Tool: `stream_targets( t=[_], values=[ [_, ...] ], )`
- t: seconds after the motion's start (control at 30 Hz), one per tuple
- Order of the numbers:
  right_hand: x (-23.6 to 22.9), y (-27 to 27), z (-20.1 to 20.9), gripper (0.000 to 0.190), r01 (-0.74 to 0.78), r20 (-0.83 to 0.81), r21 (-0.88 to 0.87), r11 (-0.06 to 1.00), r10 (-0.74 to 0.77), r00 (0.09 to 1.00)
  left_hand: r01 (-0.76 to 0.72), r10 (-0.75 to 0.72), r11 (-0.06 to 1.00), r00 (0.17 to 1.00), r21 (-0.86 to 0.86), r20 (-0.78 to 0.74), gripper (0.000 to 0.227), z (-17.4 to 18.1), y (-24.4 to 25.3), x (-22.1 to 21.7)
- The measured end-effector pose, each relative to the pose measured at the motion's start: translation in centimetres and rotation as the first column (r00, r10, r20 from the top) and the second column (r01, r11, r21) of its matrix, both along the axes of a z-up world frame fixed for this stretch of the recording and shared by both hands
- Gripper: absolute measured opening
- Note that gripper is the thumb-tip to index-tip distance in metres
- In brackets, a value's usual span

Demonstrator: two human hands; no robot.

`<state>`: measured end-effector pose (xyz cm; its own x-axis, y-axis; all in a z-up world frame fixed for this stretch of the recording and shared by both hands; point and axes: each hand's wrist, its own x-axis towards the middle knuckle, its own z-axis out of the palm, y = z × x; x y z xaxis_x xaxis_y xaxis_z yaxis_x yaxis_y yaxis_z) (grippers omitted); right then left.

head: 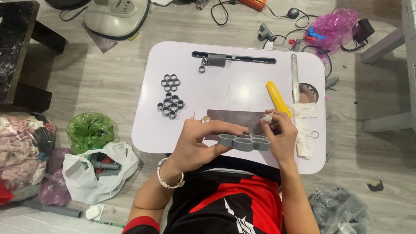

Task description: The person is applying adhesive to small PVC pipe segments and joining them together to form a honeycomb-like structure.

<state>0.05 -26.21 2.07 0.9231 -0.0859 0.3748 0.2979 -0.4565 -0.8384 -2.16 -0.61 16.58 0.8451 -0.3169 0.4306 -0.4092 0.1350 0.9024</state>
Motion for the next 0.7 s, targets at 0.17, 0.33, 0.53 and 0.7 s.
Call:
stream_targets(
  t=[0.17, 0.33, 0.53, 0.7],
  values=[
    [0.1, 0.0, -0.3, 0.011, 0.007, -0.018, -0.017, 1.0, -0.007, 1.0, 0.023, -0.024, 0.999, 1.0, -0.042, -0.019, 0.021, -0.9, -0.4, 0.1],
    [0.0, 0.1, -0.4, 0.012, 0.013, -0.018, -0.028, 1.0, -0.013, 1.0, 0.017, -0.018, 0.999, 1.0, -0.034, -0.022, 0.021, -1.7, -0.2, 0.0],
    [0.1, 0.0, -0.6, 0.013, 0.03, -0.043, -0.018, 0.999, -0.031, 0.999, -0.063, 0.061, 0.998, 0.995, 0.027, 0.078, 0.02, -1.5, -0.4, 0.0],
    [0.0, 0.1, -0.7, 0.011, 0.02, -0.001, -0.003, 1.0, -0.02, 1.0, -0.275, 0.189, 0.948, 0.892, 0.161, 0.411, 0.023, -1.7, -0.5, -0.1]
  ],
)
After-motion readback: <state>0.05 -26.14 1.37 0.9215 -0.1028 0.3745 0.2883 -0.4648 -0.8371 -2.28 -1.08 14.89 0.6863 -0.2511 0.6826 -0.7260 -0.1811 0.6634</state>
